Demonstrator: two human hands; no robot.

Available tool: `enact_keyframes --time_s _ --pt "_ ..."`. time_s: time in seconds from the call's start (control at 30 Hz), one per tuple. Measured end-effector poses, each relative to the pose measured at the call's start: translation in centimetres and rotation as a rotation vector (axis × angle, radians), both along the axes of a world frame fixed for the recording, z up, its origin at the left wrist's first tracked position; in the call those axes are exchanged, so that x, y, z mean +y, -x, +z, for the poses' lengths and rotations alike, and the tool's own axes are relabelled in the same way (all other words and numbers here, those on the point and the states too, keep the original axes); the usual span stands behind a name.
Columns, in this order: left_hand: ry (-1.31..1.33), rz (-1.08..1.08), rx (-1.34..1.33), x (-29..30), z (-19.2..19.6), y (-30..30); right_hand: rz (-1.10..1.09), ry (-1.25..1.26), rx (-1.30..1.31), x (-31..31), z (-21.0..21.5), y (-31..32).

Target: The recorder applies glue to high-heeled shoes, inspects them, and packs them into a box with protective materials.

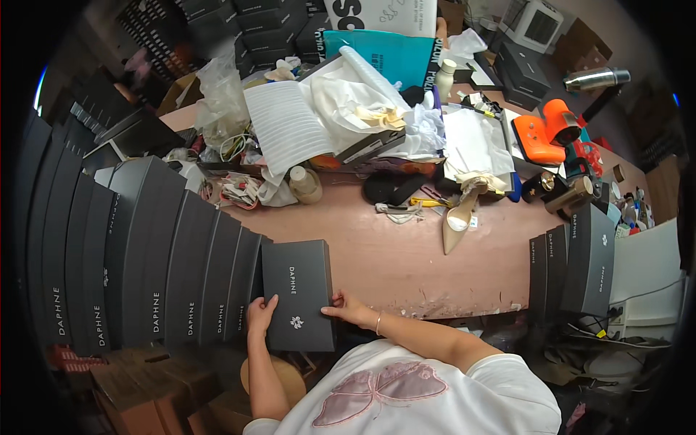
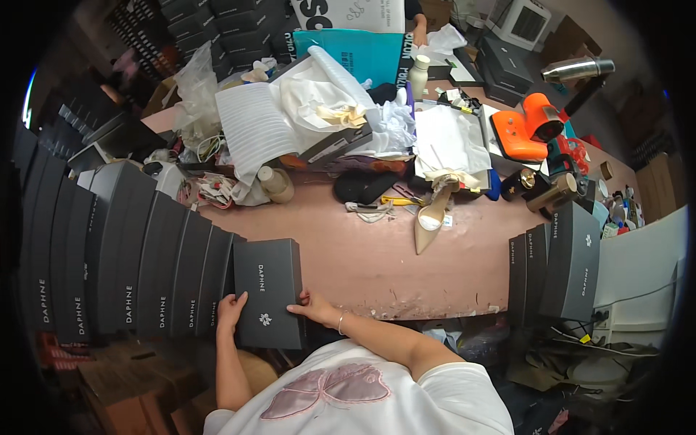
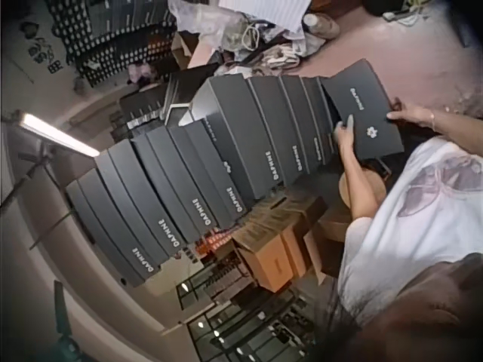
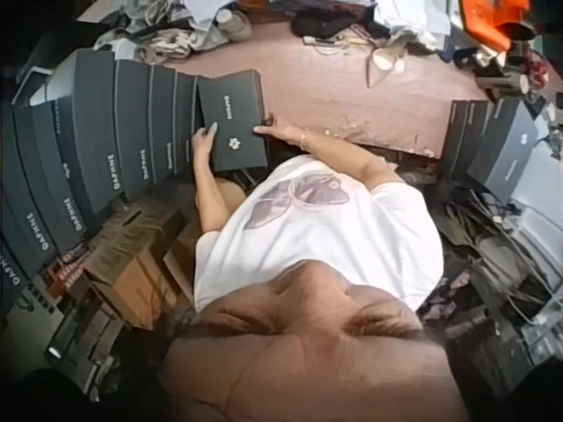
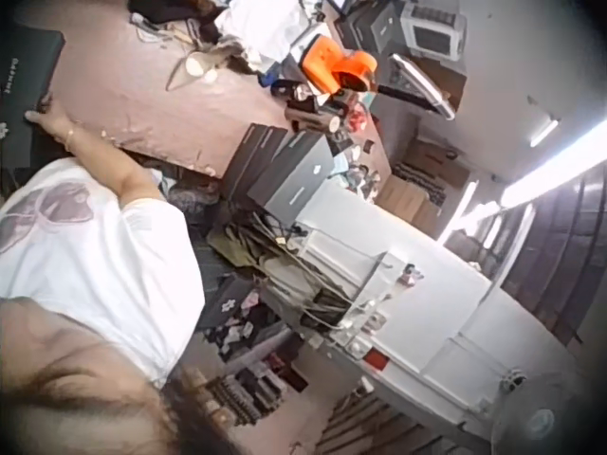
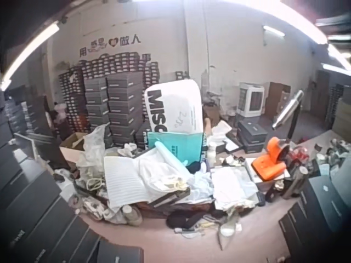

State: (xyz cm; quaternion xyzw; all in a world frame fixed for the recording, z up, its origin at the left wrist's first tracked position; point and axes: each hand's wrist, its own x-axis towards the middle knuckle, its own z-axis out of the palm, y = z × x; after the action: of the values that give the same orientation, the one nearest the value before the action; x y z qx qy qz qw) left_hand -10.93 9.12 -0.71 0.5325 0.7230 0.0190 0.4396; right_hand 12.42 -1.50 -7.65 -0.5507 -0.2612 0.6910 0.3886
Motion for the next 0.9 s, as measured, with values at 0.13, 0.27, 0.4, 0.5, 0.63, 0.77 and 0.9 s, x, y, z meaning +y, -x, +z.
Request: enact_keyframes --time_s 0.13,0.27,0.4,0.5,0.63,0.77,0.9 --pt "-0.014 0.210 -0.587 -4.1 -5.0 -4.7 0.008 -0.050 -0.024 -4.1 -3.3 -5.7" --pt "0.178 0.316 -0.742 -6.8 -4.8 -14.0 -0.067 0.372 0.019 -7.6 3.0 -16.7" --pt "0.356 0.228 -0.901 -7.8 -3.1 -20.4 -0.191 0.395 0.153 -12.5 5.5 -21.4" --pt "0.443 0.201 -1.031 -7.1 -0.9 -20.9 -0.376 0.247 0.318 -14.2 7.9 -21.6" --pt "0.445 0.091 -0.991 -5.7 0.7 -17.0 -0.605 -0.055 0.337 -11.2 13.5 -16.6" --pt "0.020 0.010 -0.617 -1.1 -3.7 -9.8 0.150 -0.179 0.073 -6.3 14.8 -7.1" --pt "0.036 0.325 -0.843 4.3 0.4 -2.6 0.115 -0.601 -0.959 -6.1 12.1 -5.9"
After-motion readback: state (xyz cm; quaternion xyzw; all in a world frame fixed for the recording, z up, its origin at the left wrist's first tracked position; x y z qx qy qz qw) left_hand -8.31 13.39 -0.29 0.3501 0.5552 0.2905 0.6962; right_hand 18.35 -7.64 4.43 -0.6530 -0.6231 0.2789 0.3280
